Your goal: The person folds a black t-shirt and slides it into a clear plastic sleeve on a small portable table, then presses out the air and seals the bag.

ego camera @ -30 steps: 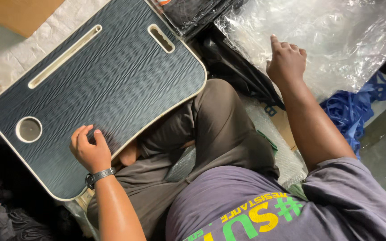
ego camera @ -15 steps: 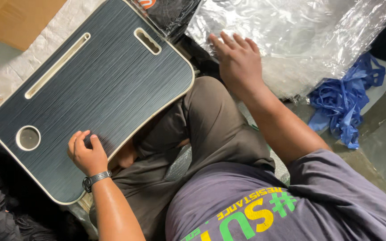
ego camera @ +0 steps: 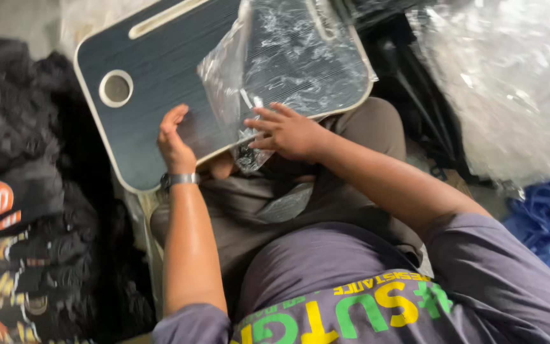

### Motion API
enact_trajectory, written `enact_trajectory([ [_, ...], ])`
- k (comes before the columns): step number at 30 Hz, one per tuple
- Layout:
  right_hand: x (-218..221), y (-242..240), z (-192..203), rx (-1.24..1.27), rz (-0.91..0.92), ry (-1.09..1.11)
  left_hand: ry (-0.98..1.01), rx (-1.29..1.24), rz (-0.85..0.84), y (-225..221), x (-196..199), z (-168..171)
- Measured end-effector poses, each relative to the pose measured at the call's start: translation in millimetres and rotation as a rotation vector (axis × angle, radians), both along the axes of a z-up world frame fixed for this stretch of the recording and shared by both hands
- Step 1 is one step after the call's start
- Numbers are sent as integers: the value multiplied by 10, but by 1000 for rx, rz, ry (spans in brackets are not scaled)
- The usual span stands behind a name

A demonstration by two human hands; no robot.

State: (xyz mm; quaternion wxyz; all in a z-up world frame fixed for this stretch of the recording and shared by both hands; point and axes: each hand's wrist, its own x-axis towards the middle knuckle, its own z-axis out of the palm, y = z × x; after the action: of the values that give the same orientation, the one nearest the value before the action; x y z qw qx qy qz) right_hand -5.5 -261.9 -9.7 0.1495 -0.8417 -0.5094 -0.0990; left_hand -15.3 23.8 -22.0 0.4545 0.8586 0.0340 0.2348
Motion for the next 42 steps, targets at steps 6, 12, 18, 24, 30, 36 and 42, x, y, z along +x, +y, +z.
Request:
enact_trajectory([
  [6, 300, 60, 297, -90, 186, 398, 32, -108, -50, -84, -22, 272],
  [12, 440, 1, 610, -40, 280, 761, 52, -59, -65, -104, 4, 178],
  [18, 767, -302, 682, -235, -349, 372, 8, -193, 47, -99, -69, 163],
  [24, 485, 38, 793, -338, -646, 484, -109, 271, 111, -474, 84, 553],
  [30, 349, 53, 554, 531, -153, 786, 603, 507, -22, -597, 428, 637],
  [36, 433, -339, 394, 195, -223, 249, 541, 723, -462, 16, 609, 731],
  [42, 301, -79, 285, -6, -190, 240, 624, 675, -353, 119, 871, 750],
])
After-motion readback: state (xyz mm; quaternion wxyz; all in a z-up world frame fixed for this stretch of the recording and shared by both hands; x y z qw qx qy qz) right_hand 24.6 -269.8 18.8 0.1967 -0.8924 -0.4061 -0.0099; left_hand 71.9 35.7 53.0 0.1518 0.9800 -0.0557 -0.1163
